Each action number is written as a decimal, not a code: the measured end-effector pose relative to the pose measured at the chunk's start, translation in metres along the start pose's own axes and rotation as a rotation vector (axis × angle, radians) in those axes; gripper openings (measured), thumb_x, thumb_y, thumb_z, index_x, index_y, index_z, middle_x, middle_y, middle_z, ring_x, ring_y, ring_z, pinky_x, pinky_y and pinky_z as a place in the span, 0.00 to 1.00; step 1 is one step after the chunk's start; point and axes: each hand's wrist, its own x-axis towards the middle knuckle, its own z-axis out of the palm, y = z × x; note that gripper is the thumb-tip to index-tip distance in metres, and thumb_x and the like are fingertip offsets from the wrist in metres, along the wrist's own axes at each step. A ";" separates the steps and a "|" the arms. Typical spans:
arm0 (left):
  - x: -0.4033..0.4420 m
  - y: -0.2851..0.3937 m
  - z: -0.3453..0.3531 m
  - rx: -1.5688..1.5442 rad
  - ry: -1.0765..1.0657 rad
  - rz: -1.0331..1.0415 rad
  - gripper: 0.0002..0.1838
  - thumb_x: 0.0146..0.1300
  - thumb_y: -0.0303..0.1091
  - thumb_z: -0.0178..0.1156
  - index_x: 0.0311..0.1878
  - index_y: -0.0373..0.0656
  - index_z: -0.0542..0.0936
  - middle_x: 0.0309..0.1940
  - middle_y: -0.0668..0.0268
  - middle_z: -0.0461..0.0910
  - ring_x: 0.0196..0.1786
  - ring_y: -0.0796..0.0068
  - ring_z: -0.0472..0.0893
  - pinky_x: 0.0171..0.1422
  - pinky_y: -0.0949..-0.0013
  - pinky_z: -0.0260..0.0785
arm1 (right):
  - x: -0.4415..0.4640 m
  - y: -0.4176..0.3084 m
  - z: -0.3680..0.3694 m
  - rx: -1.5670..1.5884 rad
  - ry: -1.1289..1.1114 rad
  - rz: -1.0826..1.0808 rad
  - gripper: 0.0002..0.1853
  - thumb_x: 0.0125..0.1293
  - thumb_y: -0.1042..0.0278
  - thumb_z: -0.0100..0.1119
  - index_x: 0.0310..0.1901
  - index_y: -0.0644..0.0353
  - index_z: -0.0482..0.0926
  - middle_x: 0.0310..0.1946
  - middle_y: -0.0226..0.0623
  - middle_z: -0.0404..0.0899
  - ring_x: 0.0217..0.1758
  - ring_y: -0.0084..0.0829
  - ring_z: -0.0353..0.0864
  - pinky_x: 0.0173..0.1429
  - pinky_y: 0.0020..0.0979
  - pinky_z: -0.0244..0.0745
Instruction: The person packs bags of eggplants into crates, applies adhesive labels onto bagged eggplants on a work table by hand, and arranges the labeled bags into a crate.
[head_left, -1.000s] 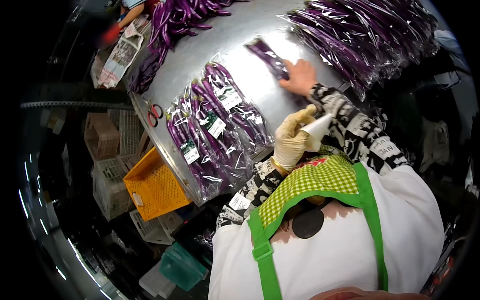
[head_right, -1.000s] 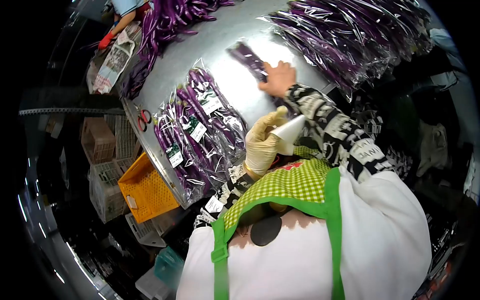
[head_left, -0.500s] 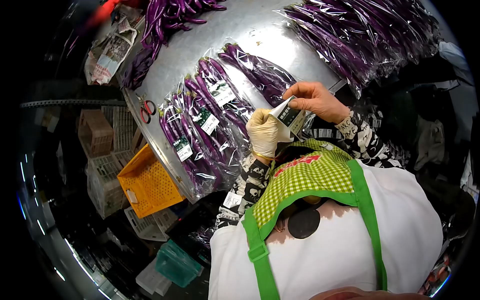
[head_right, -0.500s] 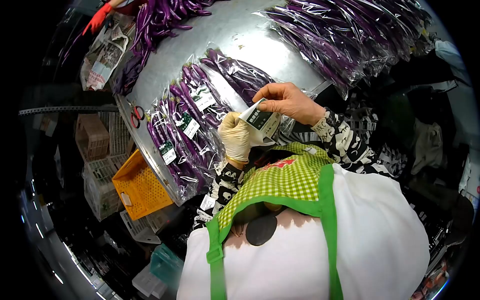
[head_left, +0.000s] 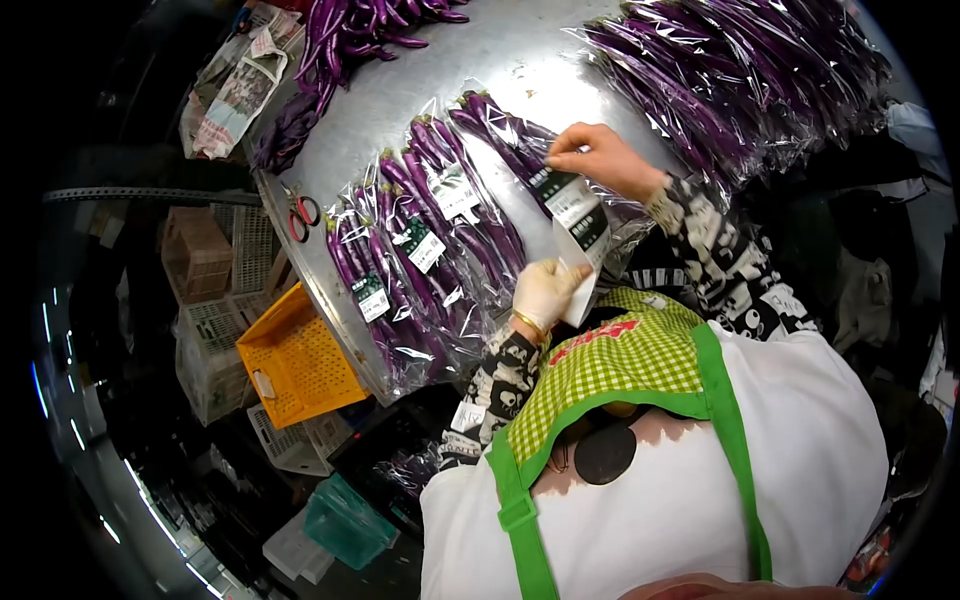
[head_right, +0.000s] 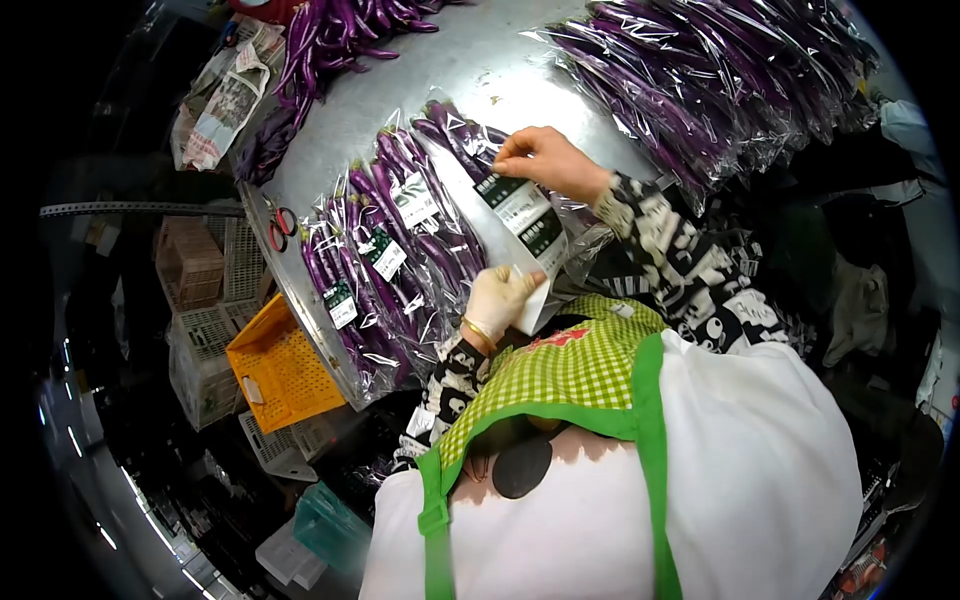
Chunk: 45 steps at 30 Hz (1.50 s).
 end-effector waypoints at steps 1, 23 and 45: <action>-0.007 0.009 -0.005 0.175 -0.012 0.007 0.27 0.57 0.56 0.70 0.30 0.35 0.85 0.21 0.54 0.83 0.23 0.66 0.82 0.30 0.63 0.73 | 0.017 0.005 0.005 0.008 -0.019 0.039 0.10 0.63 0.65 0.67 0.38 0.63 0.85 0.39 0.35 0.81 0.40 0.25 0.78 0.46 0.27 0.73; 0.004 0.076 0.019 -0.940 0.002 0.359 0.09 0.63 0.22 0.64 0.46 0.34 0.79 0.52 0.56 0.81 0.48 0.75 0.82 0.51 0.72 0.79 | -0.055 0.039 -0.080 -1.211 0.799 0.046 0.28 0.51 0.62 0.68 0.56 0.55 0.74 0.52 0.40 0.73 0.57 0.41 0.70 0.58 0.44 0.64; 0.019 0.050 0.010 -0.200 0.243 0.581 0.07 0.59 0.27 0.68 0.30 0.39 0.78 0.27 0.65 0.82 0.29 0.76 0.79 0.35 0.72 0.73 | -0.093 0.056 -0.012 -0.216 0.334 0.032 0.19 0.72 0.53 0.56 0.50 0.61 0.82 0.41 0.41 0.81 0.46 0.32 0.80 0.53 0.32 0.74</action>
